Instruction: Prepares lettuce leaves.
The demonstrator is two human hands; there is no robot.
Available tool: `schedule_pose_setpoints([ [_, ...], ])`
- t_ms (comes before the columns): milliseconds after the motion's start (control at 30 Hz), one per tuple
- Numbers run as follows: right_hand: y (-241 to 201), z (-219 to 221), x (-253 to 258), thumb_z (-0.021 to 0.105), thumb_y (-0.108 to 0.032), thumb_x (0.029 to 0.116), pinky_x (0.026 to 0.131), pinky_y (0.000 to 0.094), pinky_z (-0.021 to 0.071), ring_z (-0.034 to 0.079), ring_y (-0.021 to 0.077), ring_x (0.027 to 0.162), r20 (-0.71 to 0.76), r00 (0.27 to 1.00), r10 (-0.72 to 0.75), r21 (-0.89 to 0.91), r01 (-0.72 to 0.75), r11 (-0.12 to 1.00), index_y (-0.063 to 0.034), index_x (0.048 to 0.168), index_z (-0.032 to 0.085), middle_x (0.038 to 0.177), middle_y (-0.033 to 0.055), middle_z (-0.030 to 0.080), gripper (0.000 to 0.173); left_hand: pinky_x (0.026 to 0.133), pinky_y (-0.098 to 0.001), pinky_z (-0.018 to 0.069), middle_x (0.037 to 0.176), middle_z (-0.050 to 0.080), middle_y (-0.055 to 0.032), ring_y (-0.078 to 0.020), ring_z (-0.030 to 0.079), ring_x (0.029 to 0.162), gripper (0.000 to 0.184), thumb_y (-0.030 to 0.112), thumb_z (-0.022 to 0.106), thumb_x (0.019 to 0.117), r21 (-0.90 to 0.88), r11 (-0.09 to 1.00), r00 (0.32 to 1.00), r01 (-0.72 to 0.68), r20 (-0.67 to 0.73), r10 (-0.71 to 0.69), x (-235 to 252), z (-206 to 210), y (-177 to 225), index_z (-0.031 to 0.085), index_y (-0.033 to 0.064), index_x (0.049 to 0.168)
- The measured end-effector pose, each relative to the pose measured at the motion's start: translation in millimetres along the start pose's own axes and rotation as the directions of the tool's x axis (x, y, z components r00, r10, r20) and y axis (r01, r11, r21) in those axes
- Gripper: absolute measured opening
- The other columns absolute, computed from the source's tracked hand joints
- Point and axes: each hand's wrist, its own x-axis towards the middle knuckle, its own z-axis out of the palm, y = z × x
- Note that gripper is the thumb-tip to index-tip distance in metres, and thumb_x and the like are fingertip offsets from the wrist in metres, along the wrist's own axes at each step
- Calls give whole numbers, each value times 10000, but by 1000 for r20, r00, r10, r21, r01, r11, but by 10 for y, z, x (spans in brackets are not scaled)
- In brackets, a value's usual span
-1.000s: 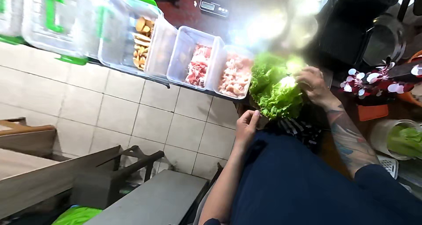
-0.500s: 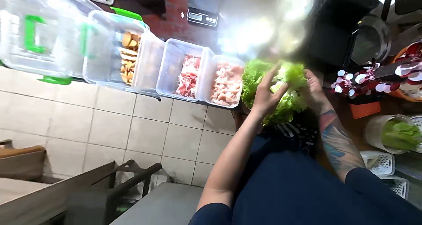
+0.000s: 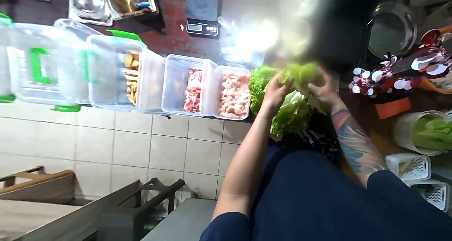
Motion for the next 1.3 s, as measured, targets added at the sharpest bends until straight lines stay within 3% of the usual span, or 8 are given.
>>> schedule_pose_setpoints([
  [267, 120, -115, -118, 694, -45, 911, 937, 373, 585, 639, 171, 1126, -128, 992, -11, 361, 57, 931, -111, 1456, 425, 1261, 47, 627, 611, 901, -449, 617, 1090, 717, -128, -230, 718, 999, 302, 240, 554, 1065, 28, 999, 939, 17, -344, -6, 0, 93, -102, 617, 13, 1253],
  [533, 102, -71, -193, 369, -137, 1102, 1017, 447, 545, 647, 293, 1186, -351, 929, 118, 784, 222, 579, -131, 1380, 389, 1291, 151, 629, 279, 837, -501, 645, 1093, 694, -174, -297, 728, 966, 274, 186, 549, 1069, -182, 983, 854, -37, -517, -63, -67, 275, 14, 594, -19, 1245],
  [733, 65, -67, -189, 400, -205, 1109, 1028, 437, 547, 652, 306, 1196, -409, 912, 21, 832, 364, 419, -84, 1363, 498, 1306, 163, 636, 299, 803, -486, 646, 1061, 704, -159, -276, 732, 936, 318, 257, 552, 1072, -105, 988, 757, -110, -653, 15, -153, 267, -67, 594, -3, 1248],
  [867, 50, -238, -177, 497, -229, 1073, 990, 420, 559, 651, 241, 1157, -361, 933, 16, 599, 219, 770, -148, 1402, 412, 1280, 103, 634, 349, 756, -473, 652, 1003, 707, -140, -258, 733, 882, 273, 227, 582, 1057, -61, 987, 760, -152, -645, 77, -312, 98, 2, 601, 2, 1210],
  [967, 25, -192, -140, 689, -122, 963, 1037, 438, 549, 603, 248, 1235, -269, 962, -35, 197, 91, 976, -26, 1516, 334, 1358, 132, 578, 665, 655, -394, 633, 892, 722, -100, -205, 718, 759, 214, 221, 655, 1013, -23, 993, 782, -116, -619, 77, -501, 34, 77, 662, 15, 1070],
  [1167, 72, 172, -37, 832, -419, 844, 1144, 413, 463, 503, 200, 1380, 33, 998, 54, -428, -34, 903, -150, 1560, 409, 1519, 96, 497, 875, 783, -418, 640, 894, 754, -104, -208, 743, 827, 180, 175, 704, 975, 126, 982, 793, -137, -580, 185, -844, -58, 124, 720, -1, 1007],
  [1233, 89, 278, -85, 761, -450, 905, 1203, 470, 362, 413, 266, 1451, 27, 994, -104, -507, 103, 856, -135, 1537, 464, 1548, 103, 477, 766, 778, -400, 639, 879, 756, -93, -192, 742, 812, 148, 141, 715, 962, 191, 971, 791, -143, -568, 228, -926, -48, 153, 729, -3, 994],
  [1300, -17, 406, -192, 607, -319, 1032, 1149, 415, 437, 499, 218, 1383, 27, 984, -177, -384, 174, 907, -84, 1483, 511, 1491, 98, 535, 518, 717, -358, 639, 830, 751, -59, -153, 733, 751, 119, 134, 718, 957, 267, 954, 784, -136, -560, 268, -990, -36, 168, 732, 16, 961],
])
